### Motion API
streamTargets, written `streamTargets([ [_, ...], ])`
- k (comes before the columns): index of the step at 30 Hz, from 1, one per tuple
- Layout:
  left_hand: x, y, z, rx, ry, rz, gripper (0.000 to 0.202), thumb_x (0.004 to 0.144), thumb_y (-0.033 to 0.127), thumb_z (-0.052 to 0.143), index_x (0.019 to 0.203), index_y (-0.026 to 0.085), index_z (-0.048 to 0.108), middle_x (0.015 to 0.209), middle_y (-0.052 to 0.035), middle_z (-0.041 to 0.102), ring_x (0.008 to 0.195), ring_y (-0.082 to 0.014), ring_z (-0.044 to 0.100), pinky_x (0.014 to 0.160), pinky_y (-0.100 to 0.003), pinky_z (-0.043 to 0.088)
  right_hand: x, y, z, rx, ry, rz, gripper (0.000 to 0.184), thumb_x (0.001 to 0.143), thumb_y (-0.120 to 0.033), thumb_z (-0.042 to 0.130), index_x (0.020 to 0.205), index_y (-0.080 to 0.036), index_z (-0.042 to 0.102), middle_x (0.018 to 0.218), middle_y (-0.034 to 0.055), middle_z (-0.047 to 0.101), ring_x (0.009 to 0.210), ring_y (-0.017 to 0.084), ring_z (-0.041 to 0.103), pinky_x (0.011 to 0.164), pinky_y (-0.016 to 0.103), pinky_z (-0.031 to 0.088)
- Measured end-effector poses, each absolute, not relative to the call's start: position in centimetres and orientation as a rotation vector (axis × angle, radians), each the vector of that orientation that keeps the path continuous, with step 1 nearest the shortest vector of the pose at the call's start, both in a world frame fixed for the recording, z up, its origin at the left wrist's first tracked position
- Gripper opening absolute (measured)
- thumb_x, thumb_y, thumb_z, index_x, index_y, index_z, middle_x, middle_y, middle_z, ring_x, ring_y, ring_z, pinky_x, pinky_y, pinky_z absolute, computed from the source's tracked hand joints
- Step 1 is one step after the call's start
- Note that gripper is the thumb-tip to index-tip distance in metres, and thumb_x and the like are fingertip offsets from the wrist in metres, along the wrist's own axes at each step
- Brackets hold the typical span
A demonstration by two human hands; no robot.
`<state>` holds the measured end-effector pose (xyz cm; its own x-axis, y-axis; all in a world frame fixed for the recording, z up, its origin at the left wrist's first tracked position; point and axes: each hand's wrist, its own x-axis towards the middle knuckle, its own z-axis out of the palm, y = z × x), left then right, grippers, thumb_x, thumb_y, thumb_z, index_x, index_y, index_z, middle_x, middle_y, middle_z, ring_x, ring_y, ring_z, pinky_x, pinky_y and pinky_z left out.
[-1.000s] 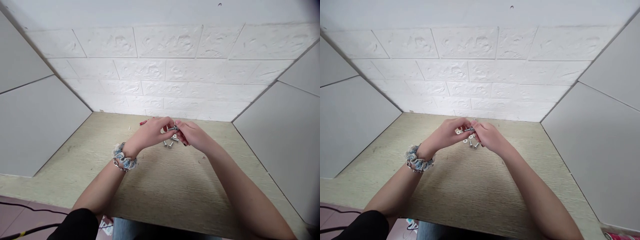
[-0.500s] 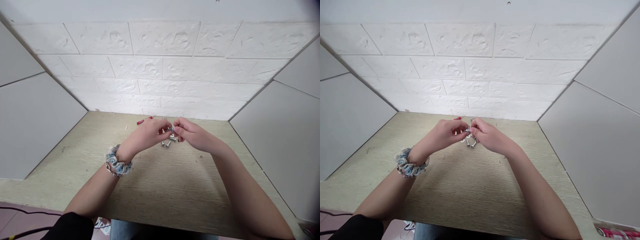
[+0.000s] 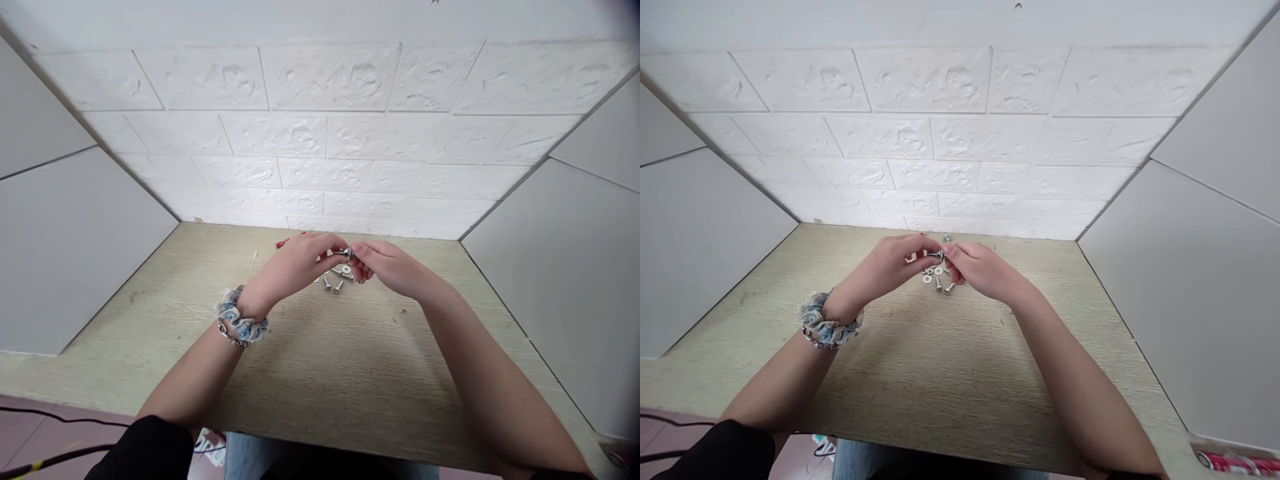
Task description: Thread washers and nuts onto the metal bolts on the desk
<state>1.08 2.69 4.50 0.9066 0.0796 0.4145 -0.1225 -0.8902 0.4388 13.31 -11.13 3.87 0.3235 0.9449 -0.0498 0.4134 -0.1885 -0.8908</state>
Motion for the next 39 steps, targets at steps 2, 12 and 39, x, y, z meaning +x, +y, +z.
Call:
streamTargets([
  [2, 1.1, 2.9, 4.5, 2.596, -0.028, 0.59, 0.016, 0.084, 0.028, 0.05, 0.092, 0.019, 0.061, 0.078, 0.0004, 0.065, 0.068, -0.0098, 0.057, 0.064, -0.021, 0.043, 13.2, -11.0, 3.7, -1.706, -1.214, 0.803, 0.042, 0.089, -0.049, 0.03, 0.074, -0.016, 0.051, 0.072, 0.0039, 0.054, 0.066, 0.013, 0.05, 0.063, 0.029, 0.042],
  [12, 0.4, 2.6, 5.0, 2.615, -0.04, 0.56, 0.015, 0.084, 0.03, 0.051, 0.087, 0.021, 0.062, 0.071, 0.0029, 0.064, 0.063, -0.0089, 0.056, 0.068, -0.023, 0.044, 13.1, -11.8, 4.1, -1.703, -1.328, 0.685, 0.011, 0.081, -0.021, 0.044, 0.092, -0.022, 0.042, 0.083, 0.0002, 0.052, 0.067, 0.012, 0.047, 0.059, 0.026, 0.036],
  [39, 0.3, 2.9, 4.6, 2.687, -0.113, 0.624, 0.019, 0.084, 0.032, 0.051, 0.093, 0.019, 0.061, 0.075, 0.0009, 0.064, 0.067, -0.0097, 0.058, 0.075, -0.026, 0.045, 12.8, -11.8, 4.4, -1.757, -1.334, 0.668, 0.019, 0.084, -0.031, 0.048, 0.101, -0.023, 0.053, 0.097, 0.0032, 0.058, 0.075, 0.014, 0.053, 0.067, 0.029, 0.043],
])
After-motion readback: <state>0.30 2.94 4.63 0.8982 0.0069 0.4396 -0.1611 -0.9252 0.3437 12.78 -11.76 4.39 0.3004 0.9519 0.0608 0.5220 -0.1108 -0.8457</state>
